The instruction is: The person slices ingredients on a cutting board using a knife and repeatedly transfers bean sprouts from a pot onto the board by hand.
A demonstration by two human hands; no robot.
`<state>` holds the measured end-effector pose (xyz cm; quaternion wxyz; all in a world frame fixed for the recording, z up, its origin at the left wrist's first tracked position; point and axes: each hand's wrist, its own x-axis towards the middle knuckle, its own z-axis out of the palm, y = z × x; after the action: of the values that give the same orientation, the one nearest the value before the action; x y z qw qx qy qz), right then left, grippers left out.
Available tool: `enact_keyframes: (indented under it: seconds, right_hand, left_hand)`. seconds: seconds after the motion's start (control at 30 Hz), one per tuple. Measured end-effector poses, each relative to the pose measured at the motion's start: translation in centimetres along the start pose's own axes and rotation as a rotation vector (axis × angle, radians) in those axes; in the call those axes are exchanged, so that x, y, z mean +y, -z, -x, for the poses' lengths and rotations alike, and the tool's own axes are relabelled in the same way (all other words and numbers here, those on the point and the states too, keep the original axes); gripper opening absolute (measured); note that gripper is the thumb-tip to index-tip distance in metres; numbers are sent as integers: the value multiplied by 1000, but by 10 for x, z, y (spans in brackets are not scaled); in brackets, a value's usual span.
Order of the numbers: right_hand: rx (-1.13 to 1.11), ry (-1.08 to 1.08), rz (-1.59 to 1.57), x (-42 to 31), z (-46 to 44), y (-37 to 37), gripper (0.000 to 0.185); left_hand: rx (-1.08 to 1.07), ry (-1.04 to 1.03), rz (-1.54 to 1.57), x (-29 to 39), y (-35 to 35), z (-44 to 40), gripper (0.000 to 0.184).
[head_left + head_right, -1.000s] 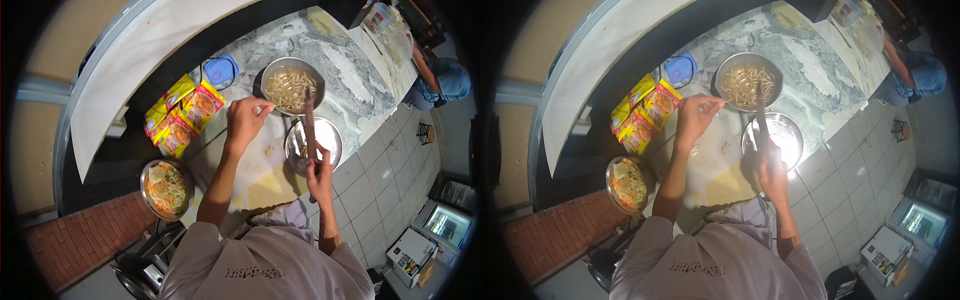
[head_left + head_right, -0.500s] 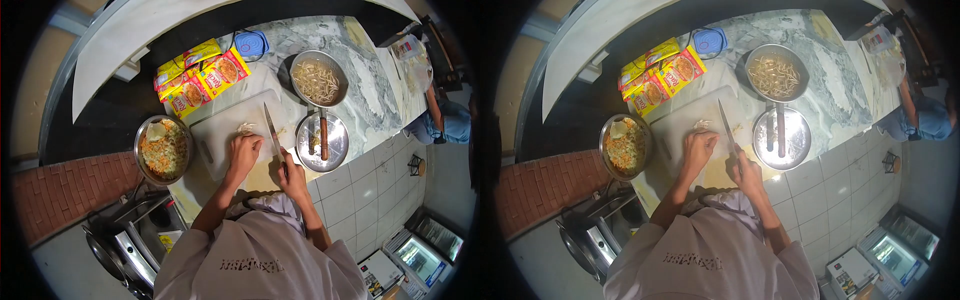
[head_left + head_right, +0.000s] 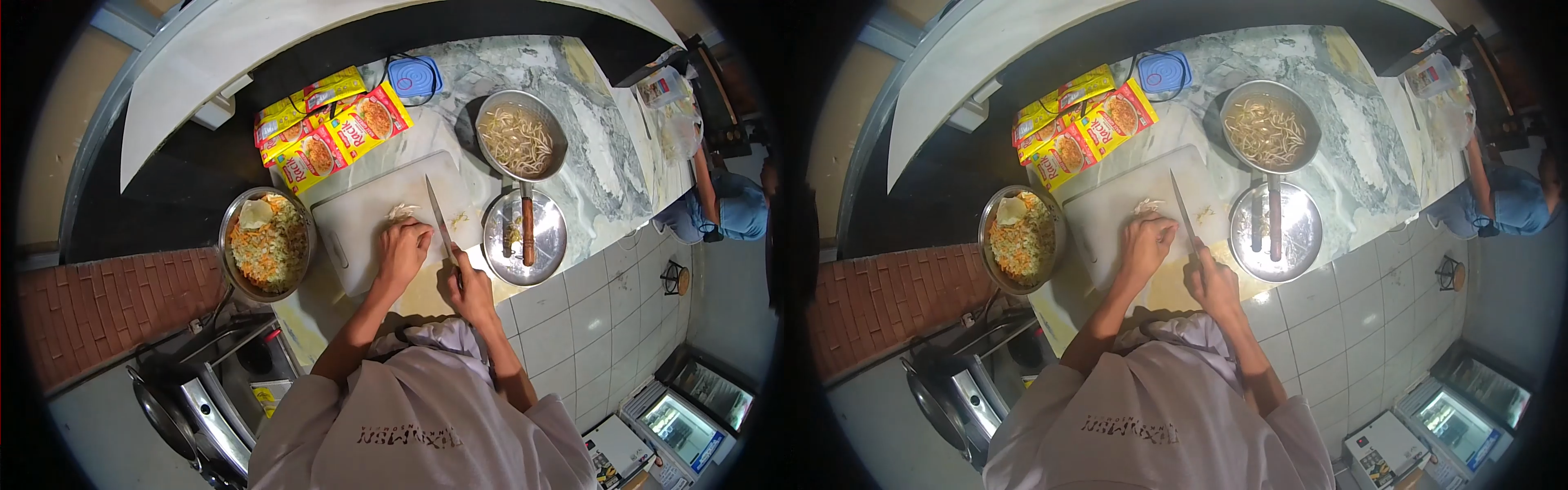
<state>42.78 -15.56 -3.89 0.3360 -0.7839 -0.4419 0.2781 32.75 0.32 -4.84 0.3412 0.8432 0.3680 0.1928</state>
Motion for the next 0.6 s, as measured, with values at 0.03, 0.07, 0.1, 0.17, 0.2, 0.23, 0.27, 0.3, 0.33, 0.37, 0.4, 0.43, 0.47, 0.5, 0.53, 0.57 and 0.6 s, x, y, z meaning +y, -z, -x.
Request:
enact_keyframes:
  seconds: [0.03, 0.07, 0.1, 0.17, 0.2, 0.23, 0.27, 0.3, 0.33, 0.37, 0.4, 0.43, 0.47, 0.5, 0.53, 0.57, 0.6]
  right_hand:
    - [-9, -5, -1, -2, 0, 1, 64]
    - [-18, -8, -1, -2, 0, 1, 64]
    - [-18, -13, -2, -1, 0, 0, 64]
    - [-13, 7, 52, 3, -1, -4, 65]
    - [-13, 2, 51, 3, -1, -5, 65]
    - [-26, -1, 69, 4, -1, -6, 65]
    - [-40, -5, 88, 4, -1, -6, 65]
    - [-39, -9, 88, 2, -2, -5, 65]
    - [-53, -8, 123, -1, -3, -3, 65]
    - [-67, -5, 157, -3, -3, -1, 66]
    - [-67, -6, 159, -4, -4, 1, 66]
    - [-78, 0, 192, -5, -3, 2, 66]
    - [-89, 8, 223, -6, -3, 3, 67]
    - [-92, 11, 224, -6, -3, 4, 67]
    - [-86, 24, 228, -5, -1, 5, 67]
    - [-79, 38, 232, -4, 1, 7, 68]
    - [-83, 40, 232, -4, 3, 8, 68]
  left_hand:
    - [2, -4, 2, -1, 0, 0, 10]
    - [-2, -7, 4, -1, -1, -1, 10]
    - [-3, -10, -9, 0, 1, -1, 10]
    - [-8, -11, -23, 0, 1, -1, 10]
    - [2, -16, -17, -1, 0, -2, 9]
    - [13, -21, -10, -1, -1, -2, 9]
    - [7, -22, -8, -1, -2, -1, 9]
    - [-6, 10, -26, 2, -1, -1, 8]
    - [-17, 41, -45, 3, -1, -1, 9]
    - [-19, 41, -43, 2, -3, -1, 9]
    - [-25, 52, -62, 0, -4, -1, 9]
    - [-31, 64, -82, -1, -6, -1, 10]
    - [-29, 68, -81, -1, -7, 0, 10]
    - [-16, 59, -92, -1, -7, 0, 10]
    - [-3, 50, -102, 0, -7, 0, 10]
    - [0, 54, -103, 0, -6, -1, 10]
    - [-22, 76, -108, 1, -4, -1, 10]
